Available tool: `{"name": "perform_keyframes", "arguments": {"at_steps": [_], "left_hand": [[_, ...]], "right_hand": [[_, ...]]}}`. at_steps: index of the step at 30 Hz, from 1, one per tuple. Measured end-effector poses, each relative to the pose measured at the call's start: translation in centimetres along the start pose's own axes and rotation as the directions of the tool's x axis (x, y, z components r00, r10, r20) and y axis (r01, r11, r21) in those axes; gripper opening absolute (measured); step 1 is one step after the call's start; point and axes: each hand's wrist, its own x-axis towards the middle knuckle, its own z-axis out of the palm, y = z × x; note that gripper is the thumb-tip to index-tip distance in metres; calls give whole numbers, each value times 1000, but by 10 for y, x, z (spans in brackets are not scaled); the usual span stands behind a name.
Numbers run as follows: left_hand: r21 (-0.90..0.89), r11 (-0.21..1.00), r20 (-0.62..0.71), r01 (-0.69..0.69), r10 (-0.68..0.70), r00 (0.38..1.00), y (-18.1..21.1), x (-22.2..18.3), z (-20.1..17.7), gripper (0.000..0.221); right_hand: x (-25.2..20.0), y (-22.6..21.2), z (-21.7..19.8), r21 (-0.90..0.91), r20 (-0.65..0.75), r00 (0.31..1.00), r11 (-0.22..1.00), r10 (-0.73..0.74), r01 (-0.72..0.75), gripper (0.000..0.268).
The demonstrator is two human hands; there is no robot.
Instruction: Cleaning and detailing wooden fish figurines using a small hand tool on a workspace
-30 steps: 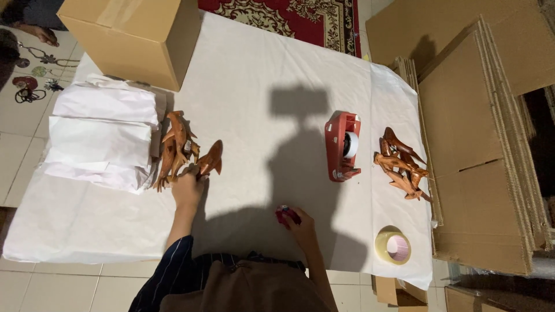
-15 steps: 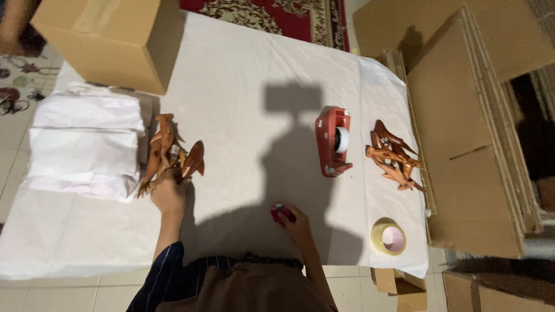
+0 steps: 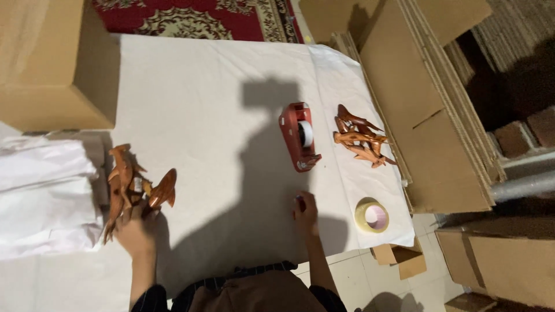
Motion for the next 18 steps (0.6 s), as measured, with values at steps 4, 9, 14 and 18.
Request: {"name": "perform_keyframes", "arguments": {"at_steps": [4,9,14,18], "left_hand": [[40,997,-66,-62,64,996,-7,-13,-11,50],[-41,987,-196,-156,145,970,-8,-21,-37,41],[-162,941,-269,-296,247,931,-27,-11,-28,23],[-317,895,-119,-314,291,949,-21,3,-40,20]], "right_hand": [[53,53,-39,-251,-233,931,942,-281,222,17],[140,83,-103,-134,-478,873,974,96,-181,18],[225,97,-157,-306,-542,827,881,151,-361,71],[296,196,-183,-319,-467,855,860,224,-399,65]]}}
